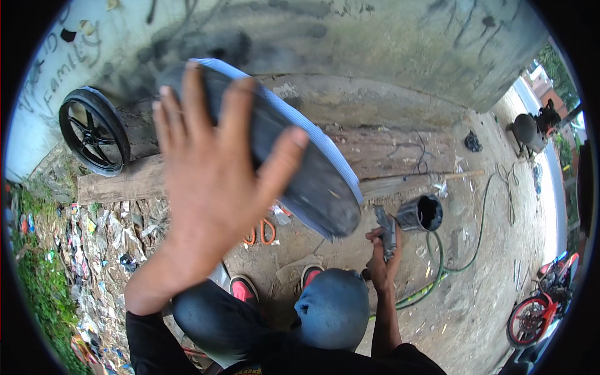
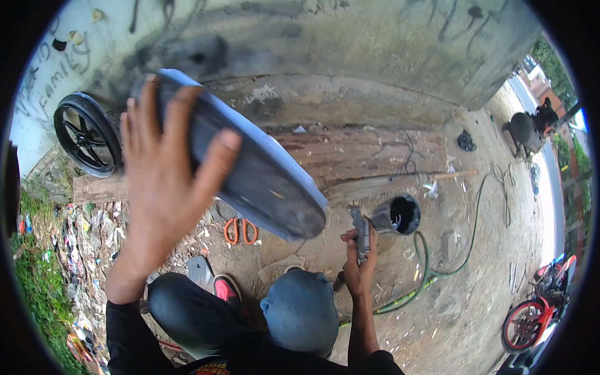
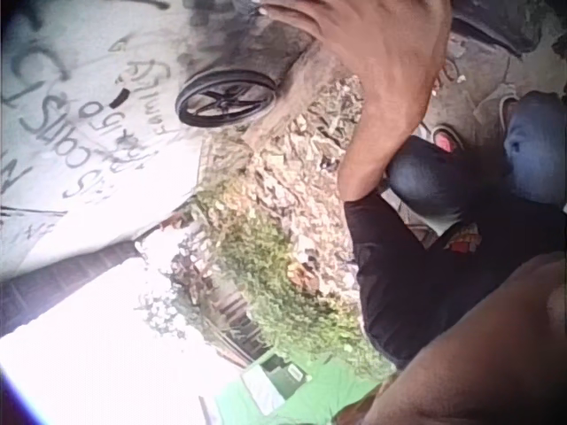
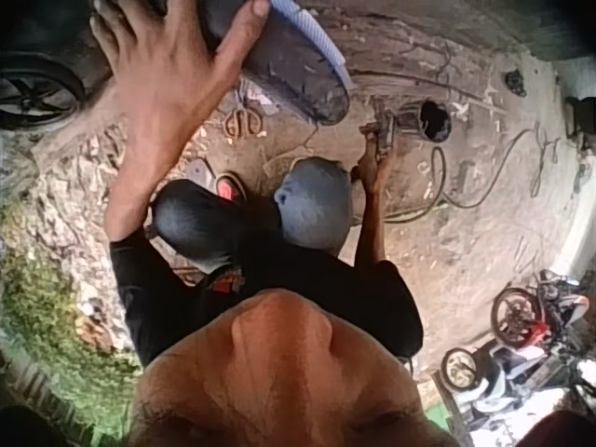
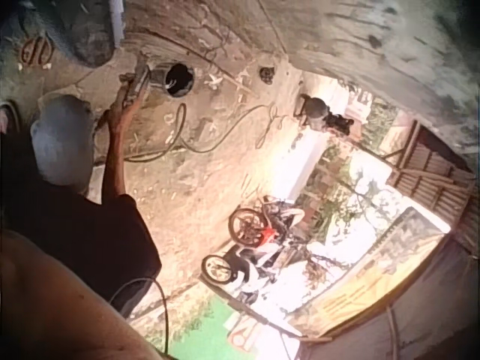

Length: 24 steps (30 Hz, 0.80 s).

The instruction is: Spray painting a motorcycle wheel rim black using a pneumatic spray gun.

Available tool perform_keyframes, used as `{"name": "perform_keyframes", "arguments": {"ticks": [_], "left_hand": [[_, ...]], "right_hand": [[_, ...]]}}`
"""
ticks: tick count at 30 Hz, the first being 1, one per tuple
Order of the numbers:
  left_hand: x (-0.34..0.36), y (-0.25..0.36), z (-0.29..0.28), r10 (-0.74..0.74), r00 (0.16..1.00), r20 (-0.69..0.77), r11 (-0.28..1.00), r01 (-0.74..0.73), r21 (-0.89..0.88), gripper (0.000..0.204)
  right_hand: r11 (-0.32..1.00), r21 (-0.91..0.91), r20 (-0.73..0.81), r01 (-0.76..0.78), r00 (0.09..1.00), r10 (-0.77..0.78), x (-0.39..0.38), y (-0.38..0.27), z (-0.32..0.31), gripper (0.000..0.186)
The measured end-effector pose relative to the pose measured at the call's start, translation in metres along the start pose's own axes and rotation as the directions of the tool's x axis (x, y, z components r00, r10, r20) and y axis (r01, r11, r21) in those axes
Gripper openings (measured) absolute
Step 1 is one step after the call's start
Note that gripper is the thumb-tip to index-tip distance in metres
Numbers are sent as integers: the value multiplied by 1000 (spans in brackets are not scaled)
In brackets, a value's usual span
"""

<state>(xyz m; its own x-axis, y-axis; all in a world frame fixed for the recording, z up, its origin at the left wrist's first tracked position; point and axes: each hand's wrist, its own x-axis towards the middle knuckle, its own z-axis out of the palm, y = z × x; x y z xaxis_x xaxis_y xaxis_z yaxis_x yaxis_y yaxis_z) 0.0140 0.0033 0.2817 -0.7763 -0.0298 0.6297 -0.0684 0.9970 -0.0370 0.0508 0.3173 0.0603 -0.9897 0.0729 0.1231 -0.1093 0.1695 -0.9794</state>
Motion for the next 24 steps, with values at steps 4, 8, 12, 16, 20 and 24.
{"name": "perform_keyframes", "arguments": {"ticks": [4, 8, 12, 16, 20, 24], "left_hand": [[-14, 36, -2, 90, 996, 19, 982, -86, -169, 75], [-19, 67, -6, 133, 989, 71, 966, -113, -233, 74], [-13, 84, -4, 368, 926, 81, 919, -349, -186, 72], [-5, 79, 8, 444, 893, 70, 889, -430, -158, 73], [-7, 58, 5, 541, 840, 41, 814, -511, -277, 74], [-24, 38, -1, 599, 800, 36, 735, -531, -422, 72]], "right_hand": [[987, 149, -65, 59, 997, -49, 15, 6, -2, 55], [989, 143, -150, 47, 988, -25, 25, -15, 8, 56], [998, -12, -256, 60, 965, -61, 27, 19, -23, 51], [998, 22, -223, 63, 973, -56, 24, 12, -20, 52], [995, -71, -167, 75, 982, -86, 25, 27, -24, 53], [997, 70, -217, 12, 976, 4, 29, 6, 6, 56]]}}
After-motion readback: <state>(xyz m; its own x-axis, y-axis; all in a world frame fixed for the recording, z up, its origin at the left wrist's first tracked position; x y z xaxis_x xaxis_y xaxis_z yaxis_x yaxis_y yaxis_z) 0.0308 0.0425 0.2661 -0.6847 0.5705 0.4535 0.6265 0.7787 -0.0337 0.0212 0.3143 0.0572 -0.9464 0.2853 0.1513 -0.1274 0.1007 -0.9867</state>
